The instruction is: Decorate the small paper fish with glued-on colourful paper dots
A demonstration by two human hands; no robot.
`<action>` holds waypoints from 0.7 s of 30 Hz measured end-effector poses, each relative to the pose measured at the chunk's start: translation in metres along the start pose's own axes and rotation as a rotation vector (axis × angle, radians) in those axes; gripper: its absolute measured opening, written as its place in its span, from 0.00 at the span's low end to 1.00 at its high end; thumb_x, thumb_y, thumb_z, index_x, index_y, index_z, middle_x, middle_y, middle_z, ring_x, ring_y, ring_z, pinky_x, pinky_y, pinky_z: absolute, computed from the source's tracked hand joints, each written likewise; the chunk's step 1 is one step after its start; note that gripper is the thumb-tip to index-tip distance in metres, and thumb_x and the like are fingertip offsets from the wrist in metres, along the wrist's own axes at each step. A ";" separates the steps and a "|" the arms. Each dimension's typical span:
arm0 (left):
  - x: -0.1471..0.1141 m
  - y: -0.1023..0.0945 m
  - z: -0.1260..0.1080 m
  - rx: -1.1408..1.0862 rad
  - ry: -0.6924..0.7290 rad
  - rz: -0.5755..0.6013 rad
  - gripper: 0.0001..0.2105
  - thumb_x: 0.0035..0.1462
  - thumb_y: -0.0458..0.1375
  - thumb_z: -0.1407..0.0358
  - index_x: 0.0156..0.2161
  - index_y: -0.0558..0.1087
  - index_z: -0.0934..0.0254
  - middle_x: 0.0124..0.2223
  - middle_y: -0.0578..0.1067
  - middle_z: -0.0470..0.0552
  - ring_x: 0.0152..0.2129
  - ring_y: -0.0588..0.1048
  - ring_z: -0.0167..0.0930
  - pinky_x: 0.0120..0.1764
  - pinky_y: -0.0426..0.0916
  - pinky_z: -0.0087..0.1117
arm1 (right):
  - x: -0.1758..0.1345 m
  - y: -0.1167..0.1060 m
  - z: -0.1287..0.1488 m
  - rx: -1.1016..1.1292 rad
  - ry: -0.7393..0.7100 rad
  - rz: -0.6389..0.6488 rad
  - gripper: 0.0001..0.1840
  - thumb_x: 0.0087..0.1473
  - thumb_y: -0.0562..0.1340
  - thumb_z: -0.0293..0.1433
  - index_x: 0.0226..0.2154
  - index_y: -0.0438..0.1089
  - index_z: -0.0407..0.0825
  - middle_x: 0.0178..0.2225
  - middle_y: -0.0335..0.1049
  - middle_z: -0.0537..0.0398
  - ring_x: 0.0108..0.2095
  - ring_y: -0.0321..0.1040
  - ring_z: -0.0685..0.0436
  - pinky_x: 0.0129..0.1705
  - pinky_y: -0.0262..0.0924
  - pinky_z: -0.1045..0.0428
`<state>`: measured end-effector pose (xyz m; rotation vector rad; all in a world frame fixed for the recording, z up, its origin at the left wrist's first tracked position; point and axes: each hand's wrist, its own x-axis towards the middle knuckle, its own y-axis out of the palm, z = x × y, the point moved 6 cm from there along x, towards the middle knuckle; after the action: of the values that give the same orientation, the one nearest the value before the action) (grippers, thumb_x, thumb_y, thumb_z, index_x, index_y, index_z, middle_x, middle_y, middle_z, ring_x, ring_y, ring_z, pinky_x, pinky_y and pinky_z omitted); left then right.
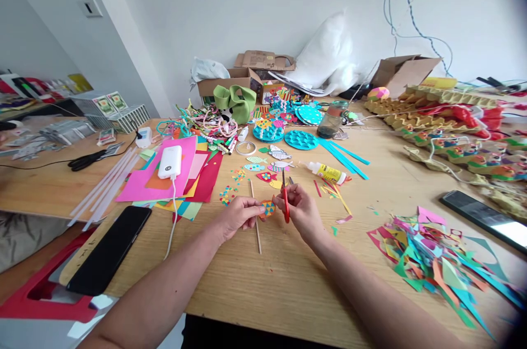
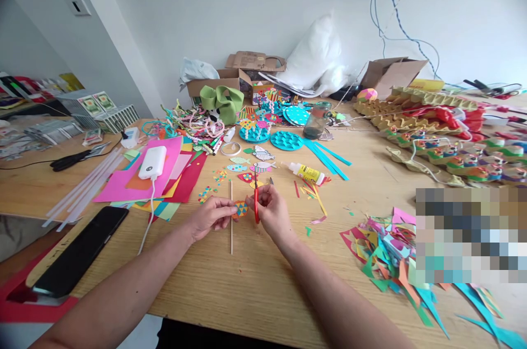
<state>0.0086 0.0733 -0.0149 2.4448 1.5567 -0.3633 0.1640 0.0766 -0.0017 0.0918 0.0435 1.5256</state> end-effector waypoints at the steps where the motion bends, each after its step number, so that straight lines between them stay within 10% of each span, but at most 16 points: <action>1: 0.001 -0.001 0.000 -0.010 0.008 -0.013 0.14 0.42 0.63 0.55 0.25 0.74 0.66 0.19 0.71 0.46 0.13 0.59 0.20 0.17 0.46 0.25 | 0.000 -0.001 0.000 0.010 -0.001 -0.012 0.27 0.34 0.74 0.46 0.29 0.61 0.50 0.22 0.68 0.59 0.23 0.64 0.50 0.26 0.59 0.54; 14: 0.006 -0.021 -0.005 -0.064 0.084 -0.224 0.12 0.40 0.62 0.59 0.28 0.73 0.67 0.24 0.77 0.51 0.12 0.62 0.20 0.15 0.50 0.23 | 0.008 -0.016 0.017 -0.357 -0.148 -0.011 0.23 0.42 0.69 0.48 0.29 0.63 0.50 0.23 0.69 0.57 0.23 0.64 0.48 0.24 0.57 0.53; 21: 0.012 -0.040 -0.004 -0.082 0.158 -0.331 0.12 0.41 0.63 0.58 0.26 0.72 0.66 0.25 0.77 0.50 0.13 0.63 0.21 0.14 0.50 0.22 | -0.005 -0.037 0.033 -1.097 -0.069 0.424 0.08 0.41 0.69 0.31 0.21 0.68 0.51 0.20 0.69 0.58 0.20 0.63 0.49 0.21 0.47 0.54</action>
<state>-0.0221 0.1011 -0.0170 2.1998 2.0065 -0.1573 0.2032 0.0690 0.0281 -0.7604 -0.9077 1.7717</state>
